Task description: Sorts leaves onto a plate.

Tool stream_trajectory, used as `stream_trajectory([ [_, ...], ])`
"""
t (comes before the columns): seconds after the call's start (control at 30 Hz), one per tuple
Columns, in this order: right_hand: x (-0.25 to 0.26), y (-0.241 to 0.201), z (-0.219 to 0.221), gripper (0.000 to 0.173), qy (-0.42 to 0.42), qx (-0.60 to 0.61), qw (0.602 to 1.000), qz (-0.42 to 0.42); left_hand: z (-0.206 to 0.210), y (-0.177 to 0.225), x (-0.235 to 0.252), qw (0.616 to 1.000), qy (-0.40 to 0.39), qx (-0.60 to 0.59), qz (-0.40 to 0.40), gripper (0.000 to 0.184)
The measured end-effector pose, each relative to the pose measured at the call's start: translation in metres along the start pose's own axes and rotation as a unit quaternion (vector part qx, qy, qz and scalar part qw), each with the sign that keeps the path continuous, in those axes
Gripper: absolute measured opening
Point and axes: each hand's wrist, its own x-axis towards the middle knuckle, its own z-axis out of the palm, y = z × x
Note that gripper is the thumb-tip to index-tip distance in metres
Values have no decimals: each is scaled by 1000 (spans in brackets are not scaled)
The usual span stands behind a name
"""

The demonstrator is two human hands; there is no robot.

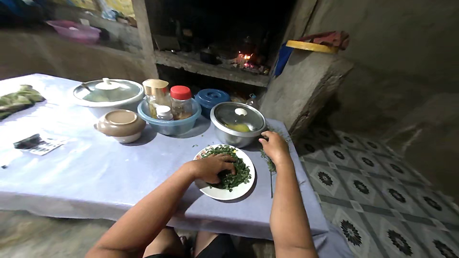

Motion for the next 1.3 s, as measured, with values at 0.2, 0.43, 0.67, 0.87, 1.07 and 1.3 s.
stream_trajectory([
  [0.2,-1,-2,3,29,13,8,1000,-15,3,-1,7,999,37,17,-15,50],
  [0.43,-1,-4,2,31,-10,-33,999,9,1,-1,8,997,65,17,-41,46],
  [0.67,0,0,3,38,-60,-42,997,0,-9,-13,-2,986,144,-87,-1,31],
  [0.87,-3,-2,3,38,-59,-26,998,-29,-19,-9,-13,941,172,-290,0,32],
  [1.07,-3,-2,4,38,-64,-21,997,-37,-17,-13,-13,904,139,-404,-21,32],
  [1.3,-5,-6,2,36,-76,-18,996,-53,-23,-19,-17,907,178,-376,-61,30],
])
